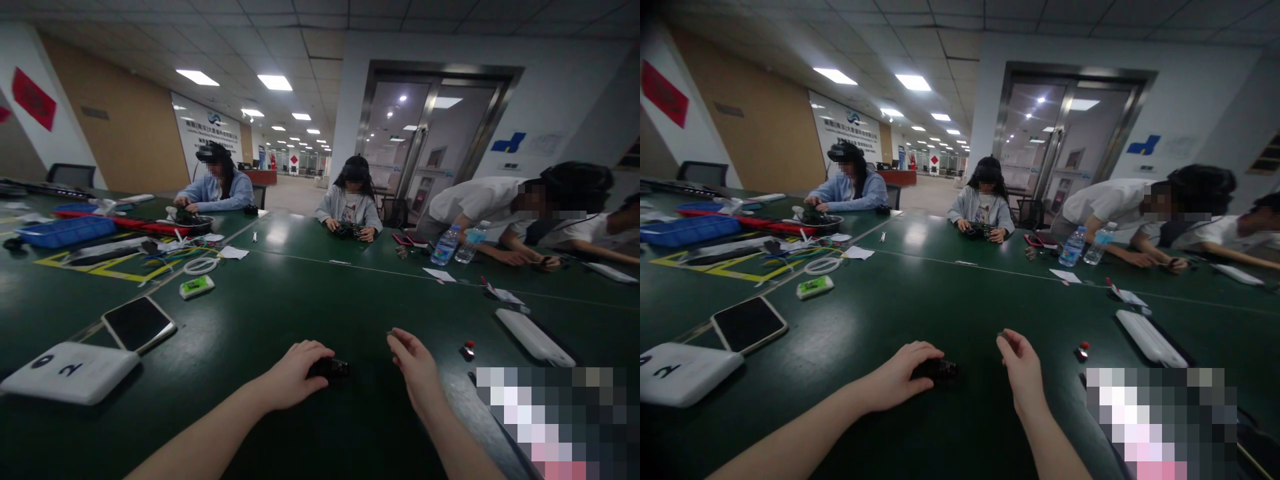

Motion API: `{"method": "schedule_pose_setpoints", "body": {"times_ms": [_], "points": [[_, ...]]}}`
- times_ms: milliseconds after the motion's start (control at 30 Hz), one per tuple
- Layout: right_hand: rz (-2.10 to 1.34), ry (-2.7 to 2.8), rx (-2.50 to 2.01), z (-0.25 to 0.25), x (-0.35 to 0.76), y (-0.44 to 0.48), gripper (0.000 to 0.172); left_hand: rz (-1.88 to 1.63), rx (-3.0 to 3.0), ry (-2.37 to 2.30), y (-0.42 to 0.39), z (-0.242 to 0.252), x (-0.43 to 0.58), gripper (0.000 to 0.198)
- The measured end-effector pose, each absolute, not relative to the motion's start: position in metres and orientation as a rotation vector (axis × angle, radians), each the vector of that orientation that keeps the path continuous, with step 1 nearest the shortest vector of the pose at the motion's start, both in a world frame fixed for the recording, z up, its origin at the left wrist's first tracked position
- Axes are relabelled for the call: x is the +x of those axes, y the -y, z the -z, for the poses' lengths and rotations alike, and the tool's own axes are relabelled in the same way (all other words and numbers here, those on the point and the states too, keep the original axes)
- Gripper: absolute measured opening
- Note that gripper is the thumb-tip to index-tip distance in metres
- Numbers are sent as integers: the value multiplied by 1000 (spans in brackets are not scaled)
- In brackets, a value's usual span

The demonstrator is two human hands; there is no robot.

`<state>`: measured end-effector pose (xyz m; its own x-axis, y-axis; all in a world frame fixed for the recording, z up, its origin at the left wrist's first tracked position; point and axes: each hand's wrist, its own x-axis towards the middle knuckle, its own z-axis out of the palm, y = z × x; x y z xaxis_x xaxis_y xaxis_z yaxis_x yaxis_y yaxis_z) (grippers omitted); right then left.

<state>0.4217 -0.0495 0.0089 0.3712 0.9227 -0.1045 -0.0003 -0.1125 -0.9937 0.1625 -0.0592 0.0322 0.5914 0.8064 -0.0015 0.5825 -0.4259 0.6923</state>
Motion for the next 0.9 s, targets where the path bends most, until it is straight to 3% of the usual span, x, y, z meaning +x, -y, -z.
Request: {"method": "schedule_pose_setpoints", "body": {"times_ms": [367, 900], "points": [[-773, 1792, -1413, -25, 378, 75, 20, -469, 2217, -1086, 58, -29, 164, 44], [-855, 2079, -1404, -31, 368, 81, 20, -481, 2246, -1092, 59, -30, 165, 42]]}}
